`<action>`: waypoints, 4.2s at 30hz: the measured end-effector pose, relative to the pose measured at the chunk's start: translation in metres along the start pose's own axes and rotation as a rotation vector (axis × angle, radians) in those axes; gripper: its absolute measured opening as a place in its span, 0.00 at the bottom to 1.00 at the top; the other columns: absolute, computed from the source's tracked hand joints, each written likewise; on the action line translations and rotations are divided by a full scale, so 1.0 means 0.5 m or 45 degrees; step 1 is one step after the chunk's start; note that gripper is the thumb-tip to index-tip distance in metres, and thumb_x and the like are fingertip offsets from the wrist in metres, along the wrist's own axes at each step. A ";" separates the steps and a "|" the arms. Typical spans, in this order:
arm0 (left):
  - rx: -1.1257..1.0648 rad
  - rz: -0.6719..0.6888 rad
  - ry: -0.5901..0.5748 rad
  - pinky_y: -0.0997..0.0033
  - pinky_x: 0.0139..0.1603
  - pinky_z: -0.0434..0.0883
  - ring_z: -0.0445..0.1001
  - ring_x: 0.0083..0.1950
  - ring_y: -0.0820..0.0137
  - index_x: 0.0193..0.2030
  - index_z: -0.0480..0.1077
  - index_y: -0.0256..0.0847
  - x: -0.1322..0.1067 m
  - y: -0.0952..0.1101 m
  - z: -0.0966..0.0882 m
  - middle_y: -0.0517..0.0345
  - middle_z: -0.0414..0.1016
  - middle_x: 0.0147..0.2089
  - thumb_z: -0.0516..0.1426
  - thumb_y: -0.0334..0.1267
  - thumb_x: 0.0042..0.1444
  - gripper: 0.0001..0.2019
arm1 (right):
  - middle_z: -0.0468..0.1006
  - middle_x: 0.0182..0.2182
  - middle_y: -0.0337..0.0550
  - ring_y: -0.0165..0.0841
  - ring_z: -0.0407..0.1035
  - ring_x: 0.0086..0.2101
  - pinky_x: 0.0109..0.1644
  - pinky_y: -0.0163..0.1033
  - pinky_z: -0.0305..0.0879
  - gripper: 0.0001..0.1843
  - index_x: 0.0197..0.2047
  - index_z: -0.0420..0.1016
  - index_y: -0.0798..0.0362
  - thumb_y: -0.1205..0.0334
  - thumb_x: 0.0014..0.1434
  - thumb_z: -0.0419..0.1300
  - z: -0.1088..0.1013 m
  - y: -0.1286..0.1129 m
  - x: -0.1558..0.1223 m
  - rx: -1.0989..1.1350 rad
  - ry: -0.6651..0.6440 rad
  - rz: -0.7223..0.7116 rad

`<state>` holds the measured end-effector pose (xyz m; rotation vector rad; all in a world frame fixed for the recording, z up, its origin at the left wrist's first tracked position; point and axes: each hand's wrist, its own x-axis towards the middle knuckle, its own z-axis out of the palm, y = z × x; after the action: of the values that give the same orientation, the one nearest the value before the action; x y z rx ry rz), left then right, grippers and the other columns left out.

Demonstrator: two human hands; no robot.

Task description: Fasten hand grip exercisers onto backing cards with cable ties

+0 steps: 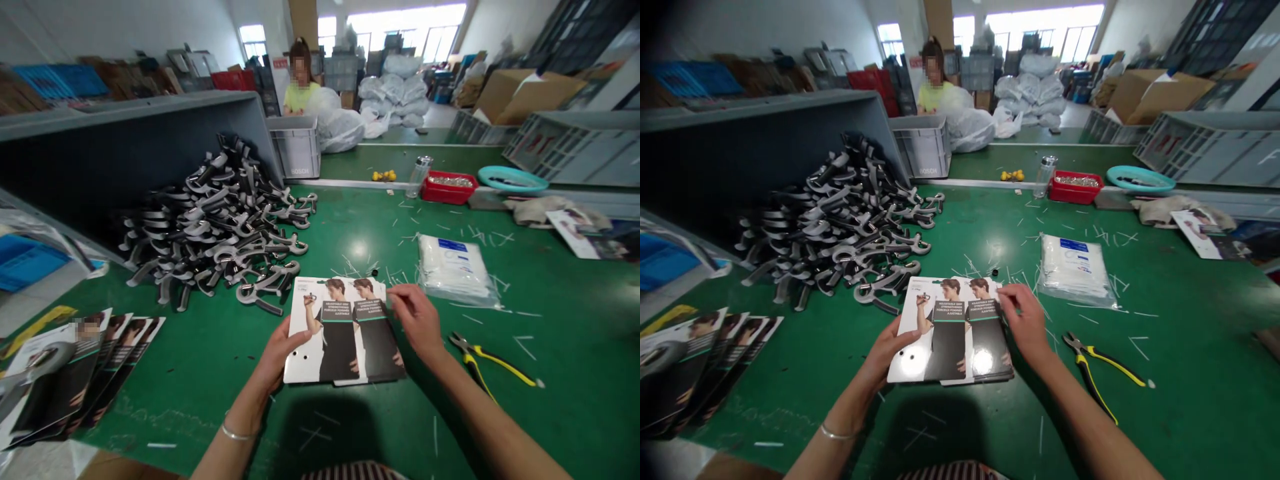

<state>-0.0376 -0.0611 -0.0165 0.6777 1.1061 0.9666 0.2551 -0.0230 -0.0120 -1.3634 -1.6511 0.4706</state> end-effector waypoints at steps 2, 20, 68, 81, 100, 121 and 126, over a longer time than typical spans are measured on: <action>0.023 -0.017 -0.042 0.70 0.33 0.74 0.79 0.34 0.65 0.62 0.65 0.38 0.011 0.000 0.006 0.47 0.81 0.46 0.68 0.42 0.47 0.35 | 0.76 0.38 0.46 0.40 0.72 0.40 0.46 0.46 0.67 0.08 0.40 0.74 0.52 0.59 0.66 0.55 -0.039 0.066 0.004 -0.315 -0.108 0.109; -0.021 0.014 0.114 0.68 0.43 0.77 0.78 0.40 0.67 0.45 0.74 0.35 -0.038 0.012 -0.018 0.50 0.79 0.45 0.67 0.37 0.50 0.16 | 0.77 0.26 0.42 0.35 0.71 0.27 0.32 0.39 0.64 0.07 0.34 0.72 0.53 0.60 0.60 0.56 -0.094 0.165 0.072 -0.540 -0.395 0.334; 0.769 0.544 0.180 0.78 0.31 0.60 0.62 0.27 0.77 0.37 0.71 0.39 -0.032 -0.015 -0.090 0.65 0.67 0.28 0.59 0.41 0.58 0.07 | 0.78 0.38 0.41 0.36 0.70 0.41 0.48 0.40 0.62 0.06 0.40 0.76 0.50 0.62 0.64 0.58 0.202 -0.149 0.058 0.285 -0.788 -0.226; 0.758 0.738 0.241 0.68 0.51 0.69 0.73 0.48 0.64 0.38 0.79 0.41 -0.038 -0.050 -0.052 0.52 0.76 0.45 0.56 0.35 0.58 0.09 | 0.78 0.37 0.39 0.34 0.71 0.40 0.45 0.38 0.63 0.06 0.41 0.75 0.50 0.64 0.64 0.57 0.202 -0.155 0.047 0.316 -0.833 -0.226; 0.029 0.413 0.220 0.71 0.42 0.72 0.77 0.42 0.68 0.53 0.67 0.39 -0.037 -0.027 -0.048 0.49 0.79 0.48 0.61 0.41 0.56 0.20 | 0.79 0.44 0.41 0.35 0.70 0.47 0.56 0.44 0.58 0.02 0.37 0.77 0.50 0.63 0.63 0.62 0.191 -0.158 0.049 0.295 -0.972 -0.473; 0.610 0.130 0.128 0.76 0.15 0.61 0.67 0.17 0.74 0.55 0.61 0.39 -0.037 -0.047 0.035 0.62 0.74 0.30 0.58 0.54 0.57 0.26 | 0.80 0.41 0.46 0.41 0.72 0.40 0.46 0.47 0.65 0.16 0.42 0.77 0.50 0.50 0.64 0.54 -0.033 0.050 0.052 -0.121 -0.314 0.156; 1.310 0.629 0.582 0.67 0.43 0.72 0.76 0.38 0.66 0.48 0.70 0.39 0.000 0.070 -0.053 0.52 0.77 0.38 0.51 0.49 0.65 0.16 | 0.80 0.41 0.46 0.43 0.71 0.43 0.48 0.47 0.64 0.15 0.42 0.77 0.49 0.50 0.64 0.53 -0.021 0.027 0.052 -0.215 -0.233 0.032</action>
<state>-0.0730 -0.0458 0.0045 1.6745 1.9189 0.9427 0.2721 0.0026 -0.0068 -1.5029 -1.8592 0.4914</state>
